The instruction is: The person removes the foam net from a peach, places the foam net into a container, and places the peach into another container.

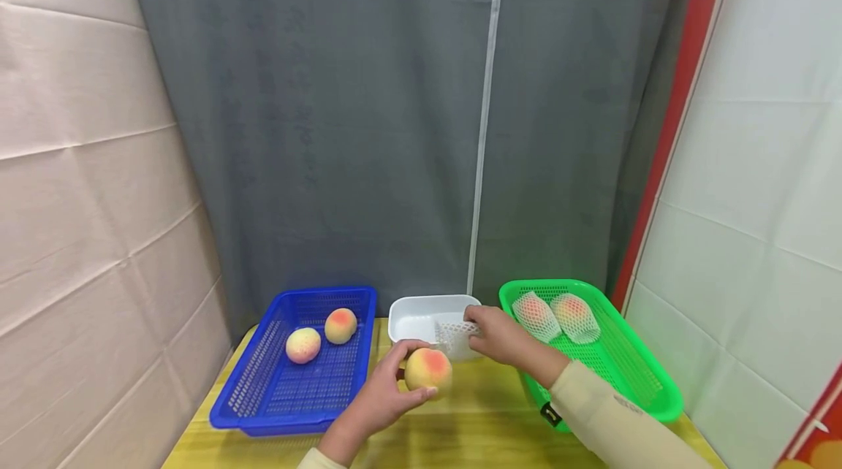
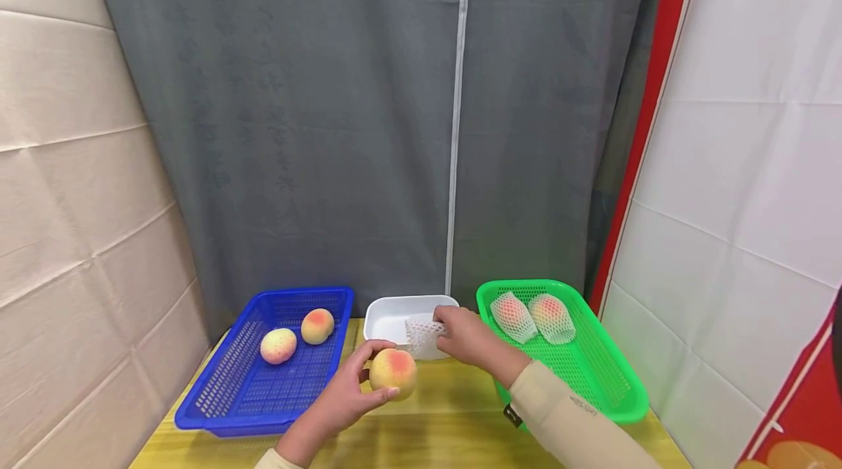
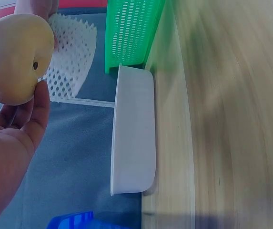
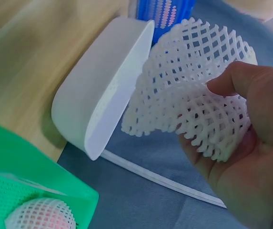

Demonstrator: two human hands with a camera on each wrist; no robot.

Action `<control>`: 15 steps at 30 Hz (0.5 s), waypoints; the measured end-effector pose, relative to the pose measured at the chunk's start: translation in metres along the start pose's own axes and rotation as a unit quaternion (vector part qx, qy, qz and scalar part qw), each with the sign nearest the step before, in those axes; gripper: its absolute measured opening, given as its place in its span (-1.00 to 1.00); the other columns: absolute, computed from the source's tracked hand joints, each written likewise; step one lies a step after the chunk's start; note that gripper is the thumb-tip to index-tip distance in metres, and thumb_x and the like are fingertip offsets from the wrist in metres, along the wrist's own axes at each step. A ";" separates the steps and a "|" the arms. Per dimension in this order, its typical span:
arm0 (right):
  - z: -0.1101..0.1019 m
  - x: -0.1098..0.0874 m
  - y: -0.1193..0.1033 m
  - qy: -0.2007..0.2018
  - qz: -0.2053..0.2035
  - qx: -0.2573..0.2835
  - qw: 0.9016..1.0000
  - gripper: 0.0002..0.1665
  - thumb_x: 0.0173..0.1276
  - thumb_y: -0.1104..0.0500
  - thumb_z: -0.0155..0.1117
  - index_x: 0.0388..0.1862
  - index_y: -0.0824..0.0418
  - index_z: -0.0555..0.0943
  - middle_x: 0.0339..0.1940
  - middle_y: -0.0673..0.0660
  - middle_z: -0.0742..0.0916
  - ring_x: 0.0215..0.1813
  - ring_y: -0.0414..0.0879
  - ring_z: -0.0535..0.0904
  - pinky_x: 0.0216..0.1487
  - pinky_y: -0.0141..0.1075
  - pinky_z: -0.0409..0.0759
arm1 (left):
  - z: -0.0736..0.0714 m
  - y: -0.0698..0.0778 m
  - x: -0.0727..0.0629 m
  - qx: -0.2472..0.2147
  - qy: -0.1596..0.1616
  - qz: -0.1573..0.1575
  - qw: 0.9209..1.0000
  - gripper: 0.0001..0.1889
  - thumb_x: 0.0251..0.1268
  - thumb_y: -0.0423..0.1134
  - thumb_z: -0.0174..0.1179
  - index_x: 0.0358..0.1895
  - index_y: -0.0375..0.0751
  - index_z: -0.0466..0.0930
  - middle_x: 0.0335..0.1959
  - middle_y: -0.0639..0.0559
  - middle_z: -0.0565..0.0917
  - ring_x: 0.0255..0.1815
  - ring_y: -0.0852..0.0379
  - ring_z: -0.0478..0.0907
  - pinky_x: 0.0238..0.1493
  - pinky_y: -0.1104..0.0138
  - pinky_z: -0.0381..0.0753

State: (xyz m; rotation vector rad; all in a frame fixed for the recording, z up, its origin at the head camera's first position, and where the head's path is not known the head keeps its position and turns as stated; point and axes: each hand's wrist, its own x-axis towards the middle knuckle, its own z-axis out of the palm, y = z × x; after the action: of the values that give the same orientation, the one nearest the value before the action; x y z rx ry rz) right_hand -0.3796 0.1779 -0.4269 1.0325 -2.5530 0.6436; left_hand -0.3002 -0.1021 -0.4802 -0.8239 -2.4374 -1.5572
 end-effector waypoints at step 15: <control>0.010 0.040 0.017 -0.026 0.070 -0.059 0.995 -0.77 0.44 0.27 0.56 -0.12 0.09 0.62 -0.27 -0.05 0.64 -0.25 -0.13 0.54 -0.14 -0.16 0.68 | -0.002 0.001 -0.001 0.000 0.001 -0.002 1.000 -0.33 0.31 -0.10 0.61 0.43 -0.02 0.53 0.25 0.06 0.62 0.17 0.11 0.62 0.12 0.23 0.70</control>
State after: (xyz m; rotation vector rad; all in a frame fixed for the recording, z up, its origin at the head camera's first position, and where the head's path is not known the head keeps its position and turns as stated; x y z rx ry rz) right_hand -0.4207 0.1610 -0.4223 0.8473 -2.6902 0.4988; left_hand -0.2991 -0.1043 -0.4787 -0.8167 -2.4395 -1.5575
